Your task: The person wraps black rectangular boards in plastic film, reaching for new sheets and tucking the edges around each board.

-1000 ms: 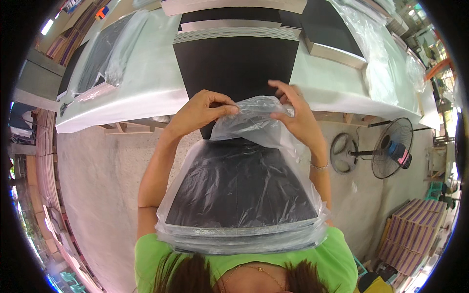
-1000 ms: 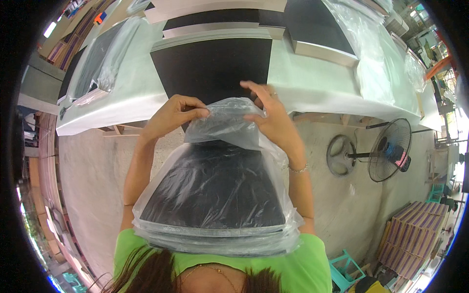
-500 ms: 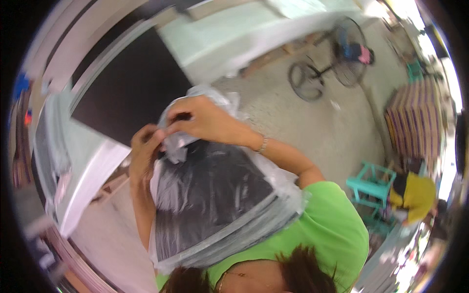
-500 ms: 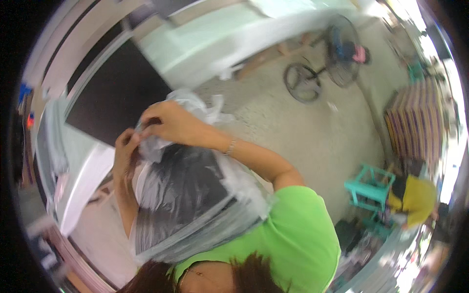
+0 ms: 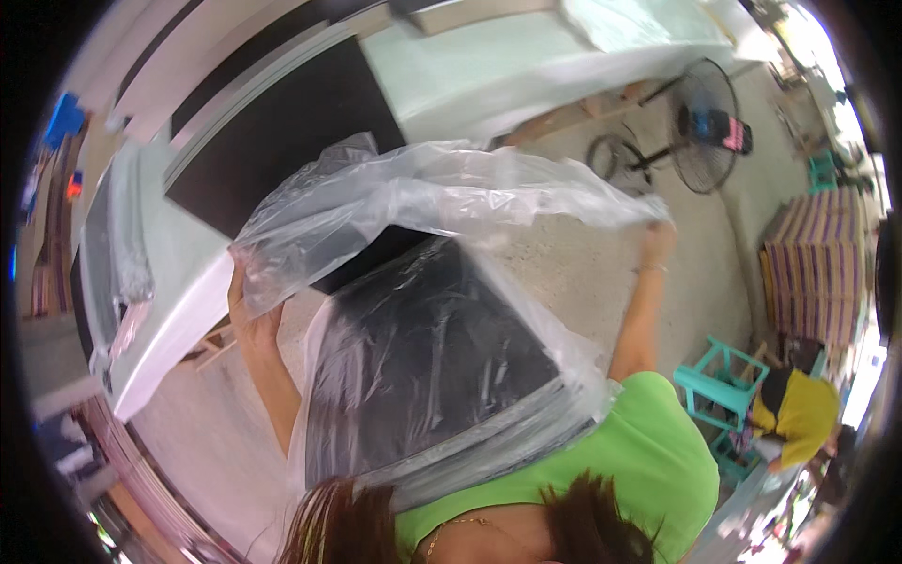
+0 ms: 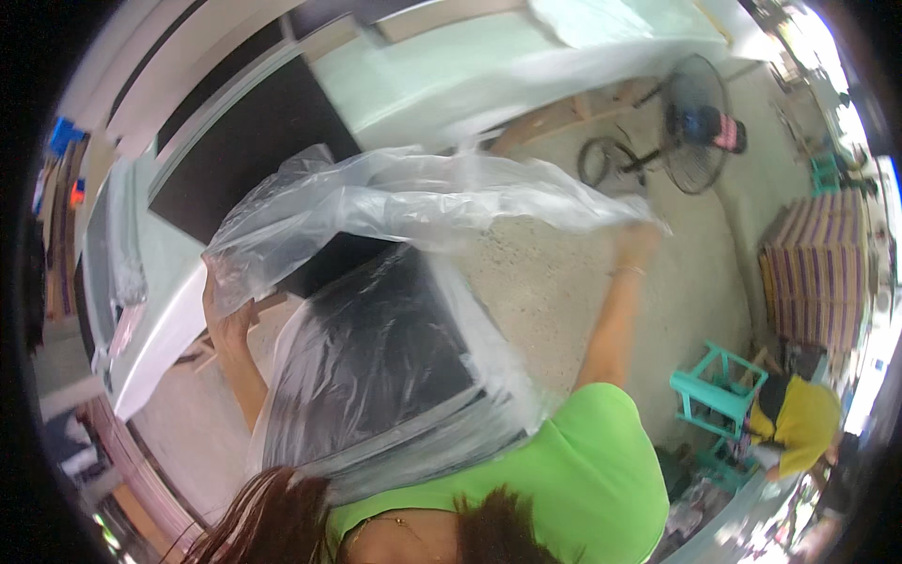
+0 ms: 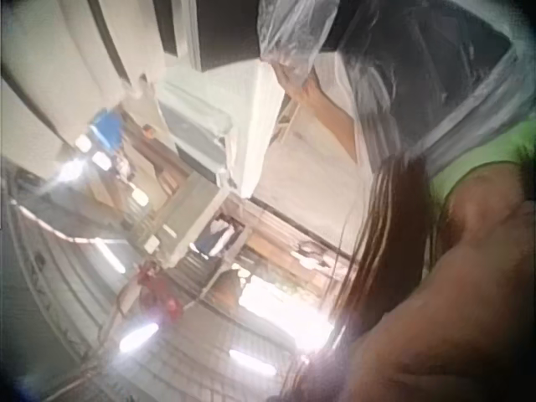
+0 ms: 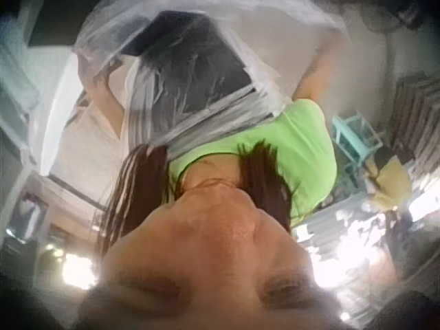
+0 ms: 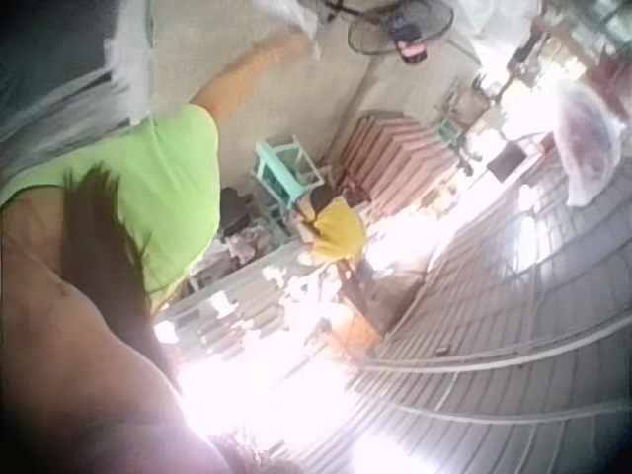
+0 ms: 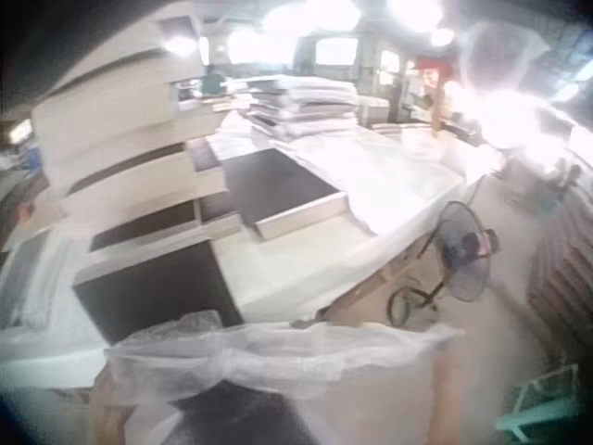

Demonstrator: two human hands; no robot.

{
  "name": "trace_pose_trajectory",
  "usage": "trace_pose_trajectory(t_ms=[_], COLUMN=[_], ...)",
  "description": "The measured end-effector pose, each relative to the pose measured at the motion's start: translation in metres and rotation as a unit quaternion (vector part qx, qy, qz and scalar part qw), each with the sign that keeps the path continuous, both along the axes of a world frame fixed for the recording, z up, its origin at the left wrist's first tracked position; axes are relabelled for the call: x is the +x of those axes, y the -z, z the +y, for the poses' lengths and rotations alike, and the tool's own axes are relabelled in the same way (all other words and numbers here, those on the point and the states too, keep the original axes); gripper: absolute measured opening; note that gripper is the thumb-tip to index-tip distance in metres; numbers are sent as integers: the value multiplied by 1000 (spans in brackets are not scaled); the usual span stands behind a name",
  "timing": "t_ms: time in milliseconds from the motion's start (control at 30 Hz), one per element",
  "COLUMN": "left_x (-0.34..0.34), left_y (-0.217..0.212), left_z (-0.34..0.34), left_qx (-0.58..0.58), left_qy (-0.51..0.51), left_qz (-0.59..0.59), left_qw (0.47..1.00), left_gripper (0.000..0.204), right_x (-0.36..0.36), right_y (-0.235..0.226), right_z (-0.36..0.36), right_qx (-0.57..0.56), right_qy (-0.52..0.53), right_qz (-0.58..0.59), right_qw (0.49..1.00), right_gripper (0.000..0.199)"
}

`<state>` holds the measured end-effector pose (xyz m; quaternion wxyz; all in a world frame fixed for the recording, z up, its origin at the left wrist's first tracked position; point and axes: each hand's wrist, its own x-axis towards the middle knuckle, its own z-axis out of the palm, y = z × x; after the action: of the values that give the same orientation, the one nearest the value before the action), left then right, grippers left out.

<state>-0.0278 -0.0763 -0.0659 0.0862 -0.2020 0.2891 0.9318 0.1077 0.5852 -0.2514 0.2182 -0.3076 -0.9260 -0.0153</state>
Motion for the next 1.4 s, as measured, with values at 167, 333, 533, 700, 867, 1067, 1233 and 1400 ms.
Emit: trace_pose_trajectory(t_ms=[167,333,533,700,867,1067,1233,1400], left_x=[9,9,18,23,24,21,22,22], left_y=[-19,-55,-71,-73,-75,-60,-58,-53], left_z=[6,66,85,86,87,84,86,83], left_qx=[-114,-208,-289,-276,-244,-215,-167,-178], left_qy=[31,195,227,247,239,248,250,229], left_qz=[39,127,165,181,164,194,181,181], left_qw=[992,950,915,911,925,924,937,940], left_gripper=[12,14,19,19,21,22,23,24], right_x=[-48,-126,-135,-127,-128,-129,-131,-131], right_y=[-110,-214,-277,-296,-275,-270,-265,-260], right_z=[3,-174,-334,-375,-383,-391,-395,-391], right_qx=[-548,-641,-477,-371,-326,-328,-362,-487], right_qy=[-124,-255,-565,-673,-690,-702,-700,-683], right_qz=[536,281,121,27,73,100,95,82], right_qw=[630,667,662,639,641,624,607,539], right_gripper=[22,22,18,29,27,30,34,24])
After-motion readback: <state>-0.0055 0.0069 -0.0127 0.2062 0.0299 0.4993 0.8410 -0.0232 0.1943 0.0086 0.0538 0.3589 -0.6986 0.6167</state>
